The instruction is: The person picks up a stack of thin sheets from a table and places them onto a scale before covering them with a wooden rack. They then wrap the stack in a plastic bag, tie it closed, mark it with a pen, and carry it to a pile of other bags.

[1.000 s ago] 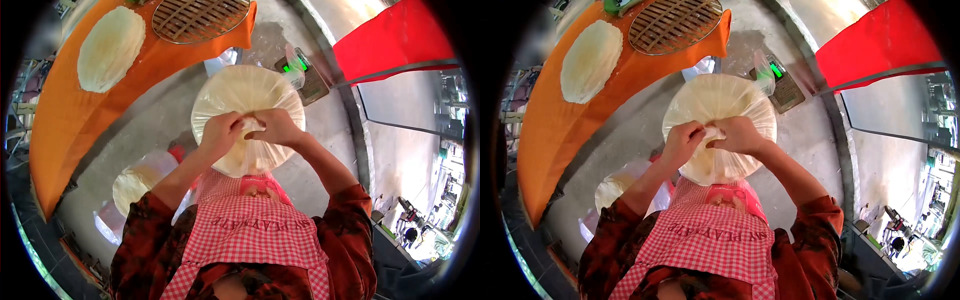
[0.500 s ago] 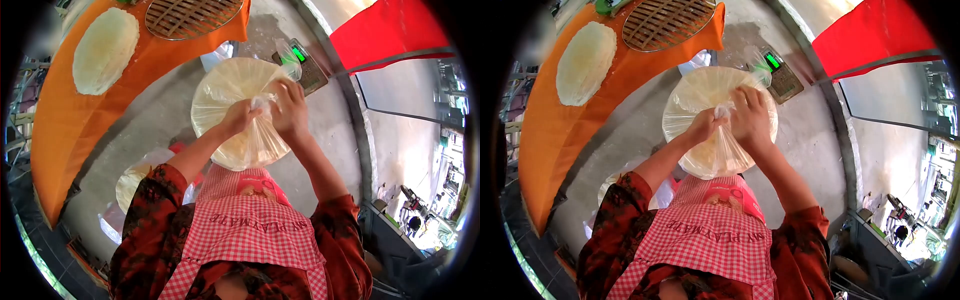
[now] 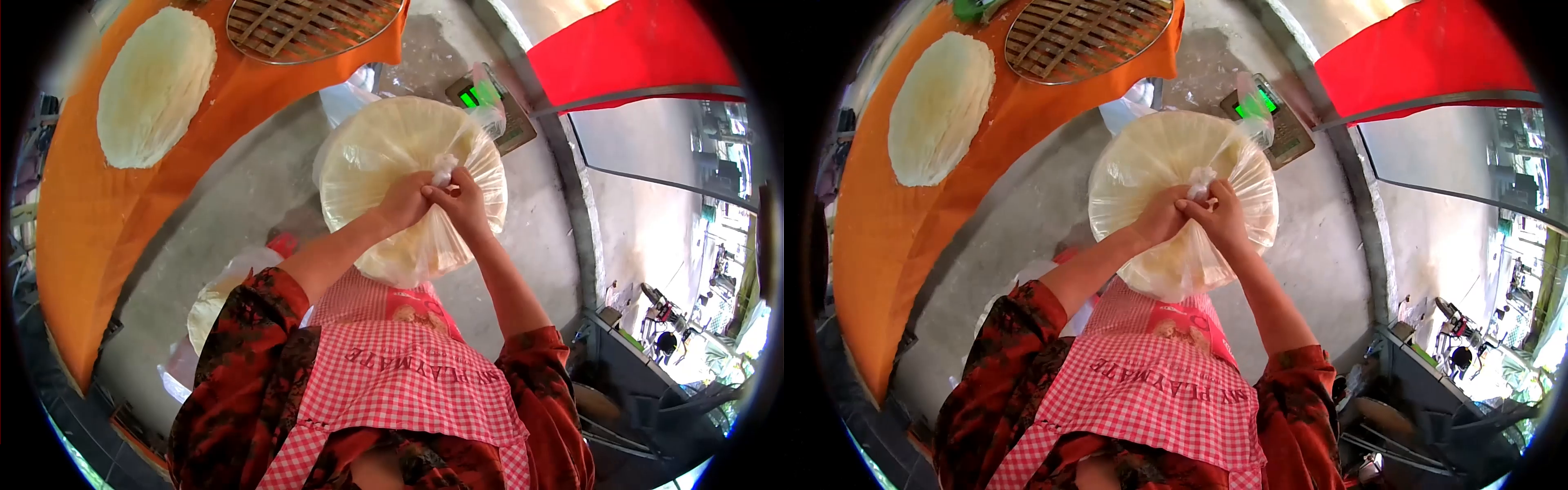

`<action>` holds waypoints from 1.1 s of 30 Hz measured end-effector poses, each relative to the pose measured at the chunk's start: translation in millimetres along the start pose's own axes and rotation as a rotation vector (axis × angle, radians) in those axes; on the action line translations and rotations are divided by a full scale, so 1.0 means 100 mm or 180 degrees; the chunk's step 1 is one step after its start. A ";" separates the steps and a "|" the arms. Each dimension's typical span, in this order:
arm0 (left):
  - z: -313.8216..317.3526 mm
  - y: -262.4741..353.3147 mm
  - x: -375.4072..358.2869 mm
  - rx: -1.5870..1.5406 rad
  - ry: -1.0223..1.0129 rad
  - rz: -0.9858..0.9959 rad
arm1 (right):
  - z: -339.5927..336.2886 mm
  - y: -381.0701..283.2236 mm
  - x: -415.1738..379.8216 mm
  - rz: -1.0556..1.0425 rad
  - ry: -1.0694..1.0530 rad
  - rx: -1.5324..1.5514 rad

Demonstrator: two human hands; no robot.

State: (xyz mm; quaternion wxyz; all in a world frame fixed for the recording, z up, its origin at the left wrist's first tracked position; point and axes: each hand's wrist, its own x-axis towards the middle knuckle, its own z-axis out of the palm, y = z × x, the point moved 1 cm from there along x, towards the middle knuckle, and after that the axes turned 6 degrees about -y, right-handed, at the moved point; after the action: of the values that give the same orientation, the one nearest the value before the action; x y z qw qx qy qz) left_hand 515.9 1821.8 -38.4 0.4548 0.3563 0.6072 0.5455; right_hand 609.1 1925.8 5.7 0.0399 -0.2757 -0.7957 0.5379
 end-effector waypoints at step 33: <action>0.38 0.01 -0.11 0.2419 -0.1697 0.1869 | -0.30 -0.19 -0.01 -0.1812 -0.0700 0.0357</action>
State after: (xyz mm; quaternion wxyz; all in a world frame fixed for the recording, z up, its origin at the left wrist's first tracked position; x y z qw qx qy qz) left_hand 555.5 1825.0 -35.6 0.2608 0.7758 0.5003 0.2826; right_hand 613.5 1945.4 35.3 0.1177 0.0208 -0.8095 0.5748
